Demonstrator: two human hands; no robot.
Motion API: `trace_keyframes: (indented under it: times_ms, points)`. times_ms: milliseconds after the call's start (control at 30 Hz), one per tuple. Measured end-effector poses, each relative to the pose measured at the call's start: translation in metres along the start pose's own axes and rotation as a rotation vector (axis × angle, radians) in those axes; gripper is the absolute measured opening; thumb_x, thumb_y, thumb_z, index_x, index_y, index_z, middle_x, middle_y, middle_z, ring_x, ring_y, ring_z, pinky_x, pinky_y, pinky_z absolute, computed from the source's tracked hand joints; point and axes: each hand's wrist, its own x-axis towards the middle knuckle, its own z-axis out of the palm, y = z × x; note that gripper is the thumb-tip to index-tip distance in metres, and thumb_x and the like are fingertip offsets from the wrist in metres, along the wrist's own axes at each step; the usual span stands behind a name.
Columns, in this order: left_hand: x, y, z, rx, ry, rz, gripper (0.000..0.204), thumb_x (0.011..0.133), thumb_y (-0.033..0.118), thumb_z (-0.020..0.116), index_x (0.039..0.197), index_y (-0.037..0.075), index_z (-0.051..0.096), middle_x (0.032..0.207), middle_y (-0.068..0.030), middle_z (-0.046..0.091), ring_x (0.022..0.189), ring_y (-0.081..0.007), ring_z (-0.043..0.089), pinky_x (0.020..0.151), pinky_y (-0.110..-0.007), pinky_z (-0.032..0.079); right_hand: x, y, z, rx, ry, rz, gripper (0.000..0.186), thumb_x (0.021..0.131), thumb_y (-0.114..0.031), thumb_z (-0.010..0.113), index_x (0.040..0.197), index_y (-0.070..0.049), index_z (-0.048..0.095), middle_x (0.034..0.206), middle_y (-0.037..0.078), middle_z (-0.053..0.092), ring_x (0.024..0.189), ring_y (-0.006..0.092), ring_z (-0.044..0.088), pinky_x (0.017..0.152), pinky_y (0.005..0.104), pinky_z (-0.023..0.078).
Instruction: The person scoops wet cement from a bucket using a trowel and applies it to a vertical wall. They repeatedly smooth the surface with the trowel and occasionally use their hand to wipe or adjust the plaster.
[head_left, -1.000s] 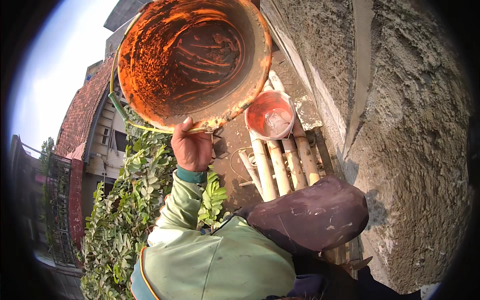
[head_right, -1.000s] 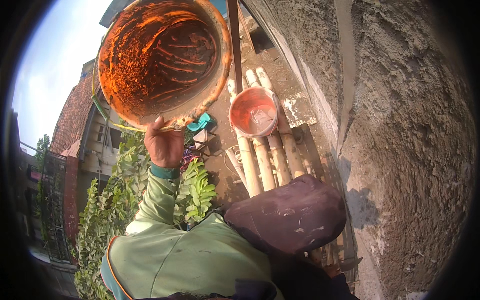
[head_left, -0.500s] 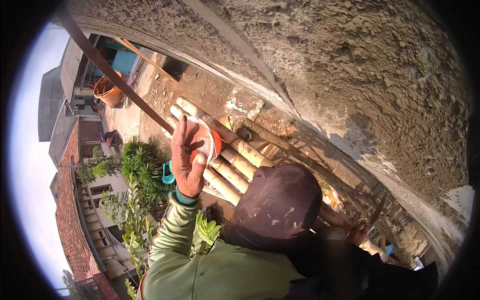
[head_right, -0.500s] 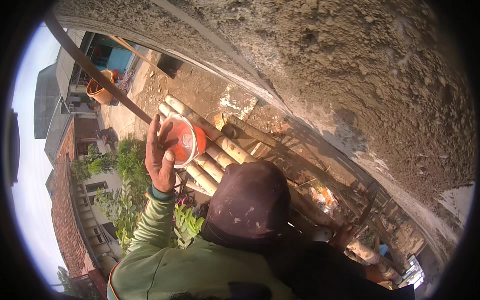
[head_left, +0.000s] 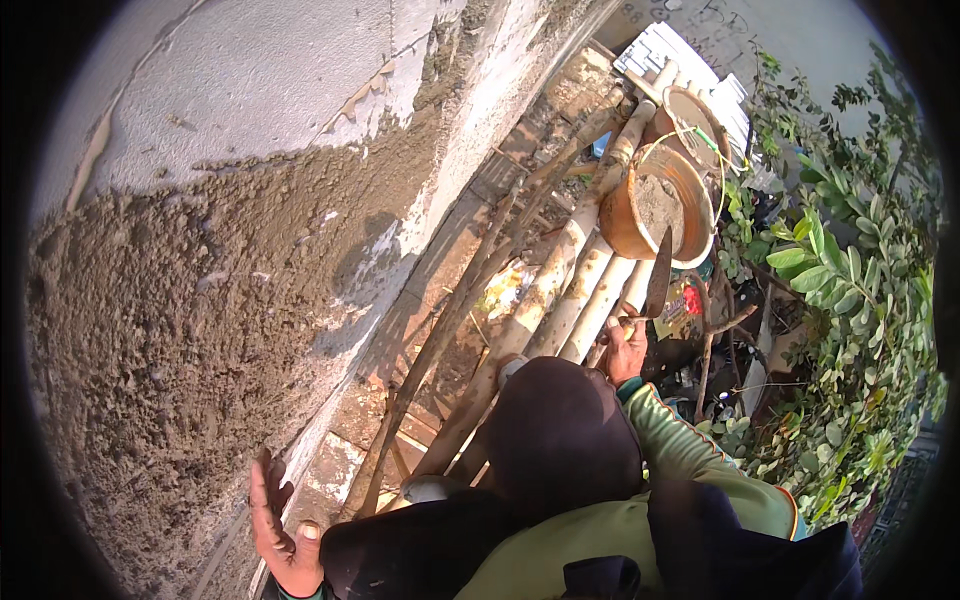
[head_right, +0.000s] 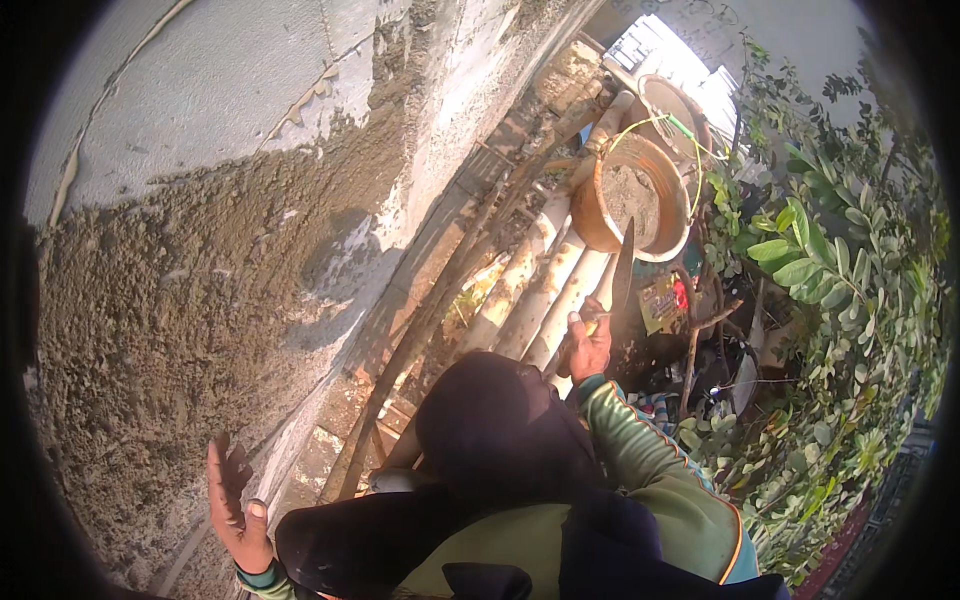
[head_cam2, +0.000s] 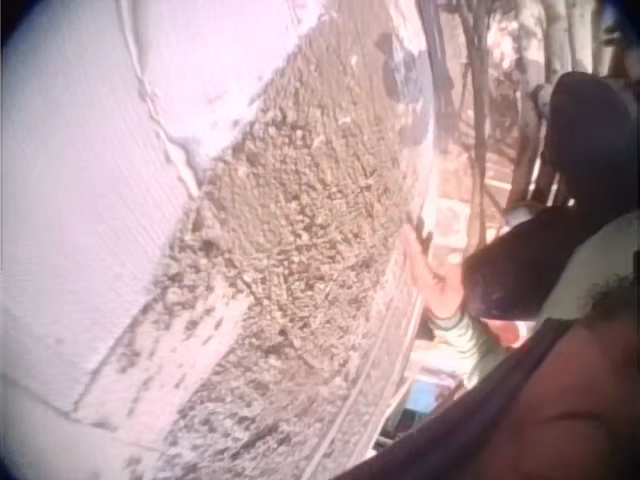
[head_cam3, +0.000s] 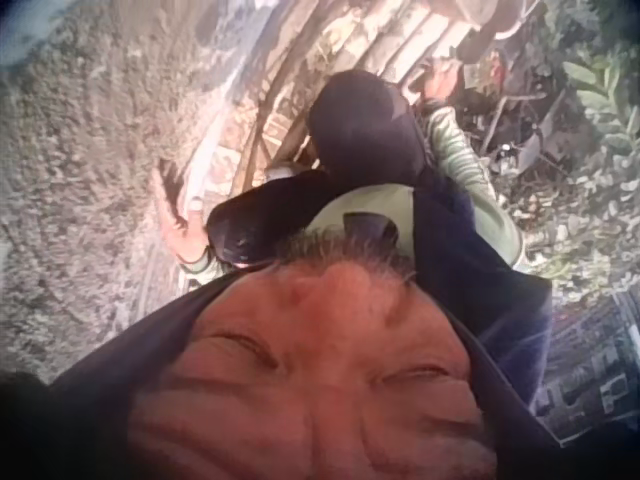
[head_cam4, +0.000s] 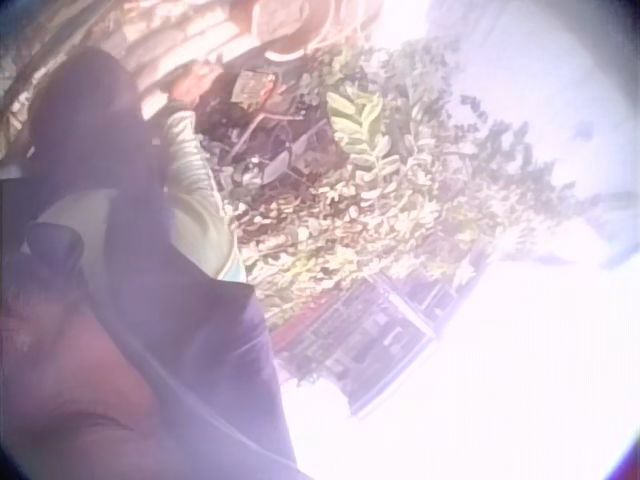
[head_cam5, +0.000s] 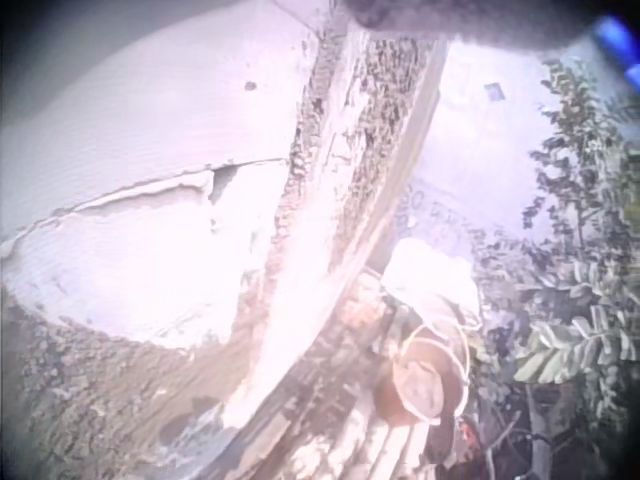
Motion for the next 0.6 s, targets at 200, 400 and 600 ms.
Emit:
trace_keyframes:
  times_ms: [200, 400, 600]
  points:
    - [0.065, 0.041, 0.007, 0.397, 0.276, 0.622, 0.068, 0.103, 0.041, 0.055, 0.158, 0.007, 0.034, 0.162, -0.0254, 0.026, 0.14, -0.0469, 0.043, 0.108, -0.055, 0.045, 0.138, -0.037, -0.053, 0.495, 0.558, 0.213, 0.029, 0.099, -0.031, 0.067, 0.108, -0.005, 0.058, 0.091, 0.009, 0.065, 0.075, 0.0213, 0.065, 0.071, 0.0354, 0.06]
    - [0.07, 0.111, -0.042, 0.706, 0.782, 0.888, 0.067, 0.101, 0.041, 0.06, 0.158, 0.017, 0.034, 0.164, -0.0234, 0.016, 0.148, -0.0481, 0.03, 0.114, -0.065, 0.036, 0.217, -0.014, -0.082, 0.328, 0.262, 0.448, 0.028, 0.099, -0.029, 0.068, 0.107, -0.004, 0.059, 0.091, 0.01, 0.065, 0.066, 0.0206, 0.063, 0.059, 0.0357, 0.059]
    - [0.101, 0.22, -0.051, 0.873, 0.875, 1.116, 0.055, 0.101, 0.029, 0.059, 0.149, 0.004, 0.045, 0.158, -0.0271, 0.033, 0.148, -0.0416, 0.032, 0.118, -0.063, 0.033, 0.206, -0.005, -0.065, 0.491, 0.474, 0.499, 0.016, 0.09, -0.01, 0.071, 0.096, -0.001, 0.059, 0.087, 0.012, 0.064, 0.064, 0.0229, 0.063, 0.055, 0.036, 0.057]
